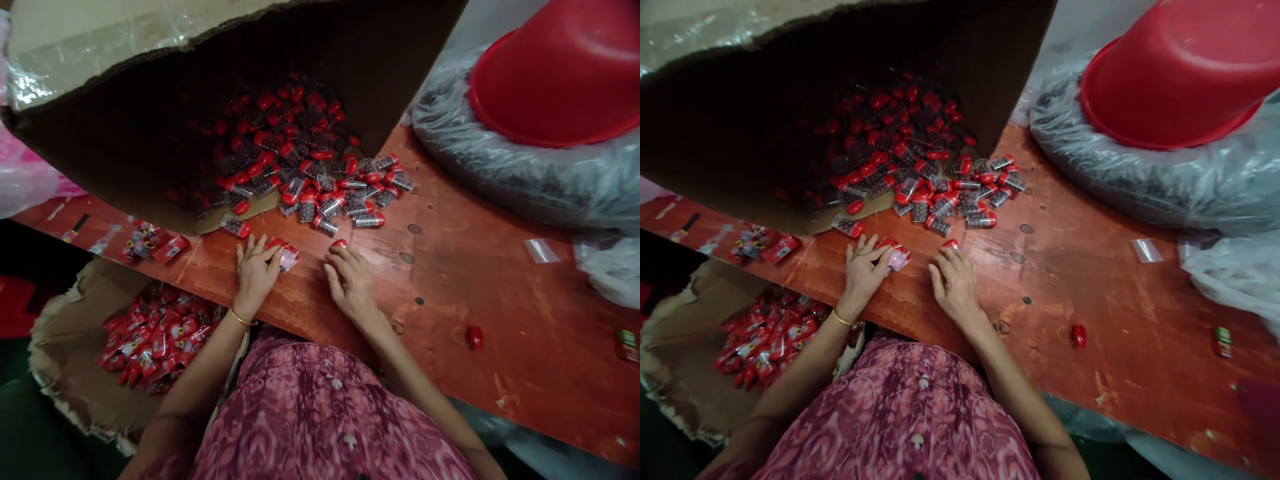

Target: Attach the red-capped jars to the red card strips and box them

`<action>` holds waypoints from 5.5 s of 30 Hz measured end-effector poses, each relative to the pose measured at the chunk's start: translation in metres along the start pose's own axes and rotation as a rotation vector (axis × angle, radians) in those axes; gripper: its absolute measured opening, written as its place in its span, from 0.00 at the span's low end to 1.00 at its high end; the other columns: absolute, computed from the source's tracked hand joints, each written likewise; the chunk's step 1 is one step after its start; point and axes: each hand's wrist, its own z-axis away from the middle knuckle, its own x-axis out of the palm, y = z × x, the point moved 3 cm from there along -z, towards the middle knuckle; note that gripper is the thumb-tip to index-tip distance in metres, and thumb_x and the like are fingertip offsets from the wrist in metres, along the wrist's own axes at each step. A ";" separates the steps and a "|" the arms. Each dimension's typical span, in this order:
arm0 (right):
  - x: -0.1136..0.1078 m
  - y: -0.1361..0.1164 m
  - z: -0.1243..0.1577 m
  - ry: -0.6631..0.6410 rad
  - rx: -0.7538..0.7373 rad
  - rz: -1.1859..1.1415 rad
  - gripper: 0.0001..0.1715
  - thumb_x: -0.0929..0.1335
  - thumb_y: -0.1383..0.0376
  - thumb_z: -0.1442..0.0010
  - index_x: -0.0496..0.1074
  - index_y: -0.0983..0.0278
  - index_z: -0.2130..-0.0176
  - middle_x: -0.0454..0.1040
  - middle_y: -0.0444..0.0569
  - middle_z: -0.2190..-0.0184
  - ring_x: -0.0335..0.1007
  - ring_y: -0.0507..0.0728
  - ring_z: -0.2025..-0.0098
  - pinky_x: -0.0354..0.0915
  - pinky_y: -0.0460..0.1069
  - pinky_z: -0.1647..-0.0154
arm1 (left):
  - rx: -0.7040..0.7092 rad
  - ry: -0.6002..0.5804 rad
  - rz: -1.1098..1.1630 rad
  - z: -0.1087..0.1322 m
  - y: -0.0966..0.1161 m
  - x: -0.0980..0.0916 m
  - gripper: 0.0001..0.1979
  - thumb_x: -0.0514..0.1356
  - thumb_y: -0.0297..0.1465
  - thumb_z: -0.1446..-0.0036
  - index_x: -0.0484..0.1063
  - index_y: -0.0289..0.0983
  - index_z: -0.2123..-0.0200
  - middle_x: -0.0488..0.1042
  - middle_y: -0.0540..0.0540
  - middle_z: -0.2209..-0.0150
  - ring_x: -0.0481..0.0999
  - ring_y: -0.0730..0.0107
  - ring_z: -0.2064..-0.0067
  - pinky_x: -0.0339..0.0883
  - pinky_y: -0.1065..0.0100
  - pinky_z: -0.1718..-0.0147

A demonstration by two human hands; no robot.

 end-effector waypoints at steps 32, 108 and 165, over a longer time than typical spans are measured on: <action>0.010 -0.018 -0.017 0.085 0.384 -0.706 0.23 0.63 0.54 0.42 0.59 0.62 0.82 0.55 0.39 0.84 0.51 0.48 0.80 0.51 0.45 0.78 | -0.413 -0.309 1.044 0.021 0.048 0.001 0.22 0.62 0.49 0.54 0.75 0.34 0.69 0.78 0.45 0.72 0.77 0.68 0.68 0.67 0.74 0.75; -0.011 -0.009 0.014 -0.039 0.577 -0.839 0.14 0.69 0.55 0.48 0.70 0.62 0.65 0.68 0.41 0.76 0.59 0.48 0.78 0.58 0.44 0.78 | -0.406 -0.462 1.537 0.020 0.070 0.016 0.16 0.71 0.36 0.65 0.76 0.34 0.70 0.78 0.48 0.71 0.75 0.73 0.69 0.68 0.71 0.65; 0.007 -0.012 0.015 -0.111 0.649 -1.003 0.22 0.68 0.46 0.49 0.63 0.60 0.67 0.70 0.38 0.81 0.61 0.48 0.85 0.59 0.44 0.83 | -0.493 -0.333 1.466 0.023 0.071 0.019 0.19 0.67 0.44 0.59 0.71 0.33 0.79 0.70 0.51 0.81 0.67 0.76 0.78 0.63 0.72 0.77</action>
